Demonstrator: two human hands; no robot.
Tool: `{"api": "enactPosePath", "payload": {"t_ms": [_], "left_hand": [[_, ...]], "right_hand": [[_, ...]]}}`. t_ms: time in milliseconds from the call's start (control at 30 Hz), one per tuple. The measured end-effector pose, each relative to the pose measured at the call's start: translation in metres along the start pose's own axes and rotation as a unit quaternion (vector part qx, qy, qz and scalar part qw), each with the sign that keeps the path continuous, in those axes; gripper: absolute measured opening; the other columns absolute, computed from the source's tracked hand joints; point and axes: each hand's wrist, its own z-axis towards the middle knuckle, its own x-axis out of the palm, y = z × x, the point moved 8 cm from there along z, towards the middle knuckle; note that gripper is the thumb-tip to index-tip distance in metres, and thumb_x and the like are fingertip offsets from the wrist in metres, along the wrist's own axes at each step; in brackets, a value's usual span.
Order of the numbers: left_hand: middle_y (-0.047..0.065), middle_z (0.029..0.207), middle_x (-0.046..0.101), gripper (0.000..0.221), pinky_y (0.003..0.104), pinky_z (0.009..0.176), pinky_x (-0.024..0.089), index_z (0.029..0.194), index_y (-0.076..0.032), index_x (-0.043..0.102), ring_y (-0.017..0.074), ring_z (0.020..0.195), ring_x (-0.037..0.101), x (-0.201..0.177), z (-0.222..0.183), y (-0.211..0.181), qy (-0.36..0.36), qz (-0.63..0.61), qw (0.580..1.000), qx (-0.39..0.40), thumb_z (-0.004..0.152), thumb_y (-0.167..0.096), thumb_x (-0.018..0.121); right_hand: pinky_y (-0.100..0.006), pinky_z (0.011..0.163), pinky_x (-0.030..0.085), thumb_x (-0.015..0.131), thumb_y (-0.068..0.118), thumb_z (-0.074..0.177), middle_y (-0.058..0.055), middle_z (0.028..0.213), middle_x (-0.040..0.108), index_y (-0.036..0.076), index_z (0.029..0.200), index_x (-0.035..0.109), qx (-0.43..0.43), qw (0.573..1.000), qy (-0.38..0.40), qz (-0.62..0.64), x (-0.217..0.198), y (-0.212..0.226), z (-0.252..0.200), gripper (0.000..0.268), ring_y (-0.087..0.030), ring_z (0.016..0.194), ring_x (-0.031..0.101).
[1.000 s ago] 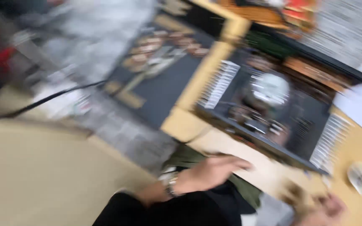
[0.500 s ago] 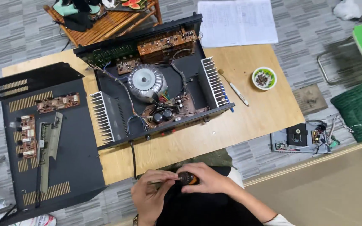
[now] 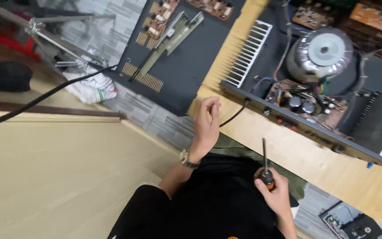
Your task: Disassemble an electronic amplifier by removing screws with a screwdriver
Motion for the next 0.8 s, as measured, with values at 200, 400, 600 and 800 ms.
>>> {"api": "enactPosePath", "payload": {"t_ms": [200,400,600,800], "left_hand": [[0.022,0.129,0.053,0.033,0.043,0.107,0.044,0.134,0.008,0.049,0.0336,0.120,0.052,0.006,0.029,0.004,0.044,0.186,0.981,0.034,0.104,0.001,0.035],[0.026,0.118,0.049,0.053,0.047,0.095,0.040,0.123,0.010,0.050,0.0413,0.106,0.047,0.014,0.046,0.000,0.086,0.265,0.959,0.057,0.074,0.021,0.033],[0.023,0.107,0.049,0.037,0.047,0.085,0.040,0.118,0.008,0.056,0.0393,0.093,0.046,0.013,0.048,0.011,0.085,0.273,0.955,0.072,0.090,0.010,0.032],[0.021,0.103,0.052,0.029,0.045,0.078,0.045,0.114,0.009,0.062,0.0358,0.094,0.049,0.015,0.051,0.028,0.056,0.299,0.950,0.068,0.096,0.015,0.040]], "right_hand": [[-0.024,0.065,0.043,0.067,0.035,0.089,0.004,0.076,0.065,0.012,0.086,0.064,-0.002,1.000,-0.010,0.003,-0.002,0.011,0.004,0.023,-0.009,0.064,0.054],[-0.025,0.063,0.042,0.064,0.039,0.091,0.003,0.075,0.064,0.013,0.087,0.065,-0.022,1.000,-0.017,0.006,-0.004,0.027,0.009,0.027,-0.010,0.063,0.053],[-0.026,0.064,0.044,0.062,0.041,0.093,0.002,0.076,0.063,0.012,0.087,0.064,-0.052,0.998,-0.019,0.017,-0.008,0.044,0.015,0.030,-0.012,0.064,0.056],[-0.026,0.063,0.043,0.064,0.037,0.094,0.001,0.076,0.062,0.010,0.087,0.063,-0.052,0.998,-0.016,0.038,-0.008,0.043,0.014,0.028,-0.013,0.065,0.054]]}}
